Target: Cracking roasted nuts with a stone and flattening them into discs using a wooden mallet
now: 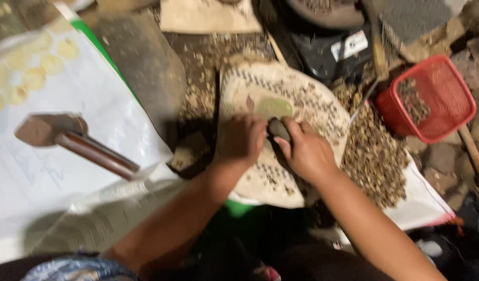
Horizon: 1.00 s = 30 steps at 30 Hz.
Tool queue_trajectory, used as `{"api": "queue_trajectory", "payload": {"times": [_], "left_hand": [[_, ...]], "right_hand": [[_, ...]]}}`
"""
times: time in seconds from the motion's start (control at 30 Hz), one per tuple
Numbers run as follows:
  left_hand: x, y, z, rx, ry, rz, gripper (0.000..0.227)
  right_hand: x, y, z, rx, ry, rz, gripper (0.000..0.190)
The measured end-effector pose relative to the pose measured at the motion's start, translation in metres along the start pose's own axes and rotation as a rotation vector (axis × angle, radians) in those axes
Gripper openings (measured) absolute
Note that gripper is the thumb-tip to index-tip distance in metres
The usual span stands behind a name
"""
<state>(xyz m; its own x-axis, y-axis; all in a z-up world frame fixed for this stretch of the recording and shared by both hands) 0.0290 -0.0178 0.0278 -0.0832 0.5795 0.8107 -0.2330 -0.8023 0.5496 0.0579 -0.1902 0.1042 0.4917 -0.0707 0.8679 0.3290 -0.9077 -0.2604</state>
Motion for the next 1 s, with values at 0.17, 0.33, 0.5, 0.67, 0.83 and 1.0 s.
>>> {"api": "queue_trajectory", "payload": {"times": [0.17,0.33,0.5,0.67,0.83,1.0], "left_hand": [[-0.013,-0.008,-0.015,-0.042,0.074,-0.02,0.018],[-0.019,-0.01,-0.001,-0.057,0.179,0.002,0.019],[-0.017,-0.004,0.001,0.07,0.128,-0.005,0.026],[-0.013,0.012,0.007,0.137,0.074,-0.014,0.018],[-0.011,0.019,0.004,0.11,0.078,0.002,0.019],[-0.004,0.002,-0.001,0.096,0.187,0.219,0.046]], "right_hand": [[-0.006,0.021,0.005,-0.183,-0.022,0.239,0.052],[-0.007,0.029,0.02,-0.268,-0.01,0.255,0.054],[-0.01,0.01,0.003,-0.051,0.099,-0.117,0.054],[-0.023,0.014,-0.019,0.048,0.275,-0.218,0.053],[-0.005,0.028,-0.011,-0.164,0.058,0.085,0.053],[-0.009,-0.002,0.006,0.055,0.098,-0.037,0.054]]}}
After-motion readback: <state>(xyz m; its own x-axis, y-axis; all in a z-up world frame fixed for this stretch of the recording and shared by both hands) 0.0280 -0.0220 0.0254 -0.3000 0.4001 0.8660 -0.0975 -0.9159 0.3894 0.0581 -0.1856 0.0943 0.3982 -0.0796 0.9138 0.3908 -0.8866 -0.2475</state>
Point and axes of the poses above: each hand's wrist, its own z-axis towards the middle knuckle, its own x-axis out of the back of the hand, y = z × x, the point moved 3 cm from there along z, towards the middle knuckle, and after that the axes turned 3 degrees about -y, right-handed, at the moved point
